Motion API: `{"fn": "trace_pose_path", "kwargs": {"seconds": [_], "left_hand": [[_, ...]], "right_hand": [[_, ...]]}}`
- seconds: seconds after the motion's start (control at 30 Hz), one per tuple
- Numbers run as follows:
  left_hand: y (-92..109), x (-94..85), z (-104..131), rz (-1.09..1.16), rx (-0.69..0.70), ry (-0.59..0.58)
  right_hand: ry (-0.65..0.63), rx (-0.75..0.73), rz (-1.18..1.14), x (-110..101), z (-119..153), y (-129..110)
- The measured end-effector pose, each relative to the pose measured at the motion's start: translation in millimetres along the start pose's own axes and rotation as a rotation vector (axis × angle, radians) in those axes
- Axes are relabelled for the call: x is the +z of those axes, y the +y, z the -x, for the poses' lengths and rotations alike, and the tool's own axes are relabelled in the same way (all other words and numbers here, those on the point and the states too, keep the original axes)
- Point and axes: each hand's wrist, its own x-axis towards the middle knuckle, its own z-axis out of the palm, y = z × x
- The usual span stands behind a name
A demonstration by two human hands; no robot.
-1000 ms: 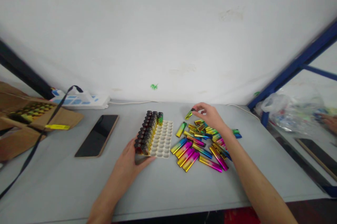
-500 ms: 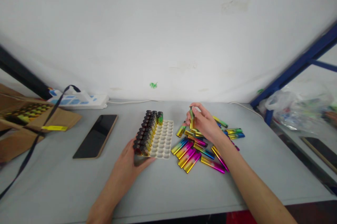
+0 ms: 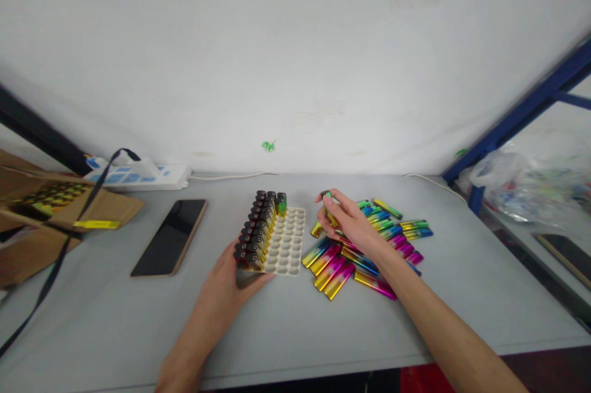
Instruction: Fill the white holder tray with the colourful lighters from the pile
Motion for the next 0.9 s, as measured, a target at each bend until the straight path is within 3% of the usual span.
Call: {"fn": "trace_pose_path", "kwargs": {"seconds": [0.13,0.4,0.57,0.9], "left_hand": [[1,-0.3,-1,0.006,0.017,0.01],[0,0.9,-2,0.01,0.015,0.018],[0,1.0,-1,-0.012,0.007,0.018],[-2,2.3,-1,0.006,0.027,0.023]], "right_hand": [[0.05,0.045,0.073,5,1,2],[0.267,-0.031,0.419,12,1,7],[0.319,0.019,0.518,14,1,9],[0.355,-0.026,0.559,11,-4,14]]}}
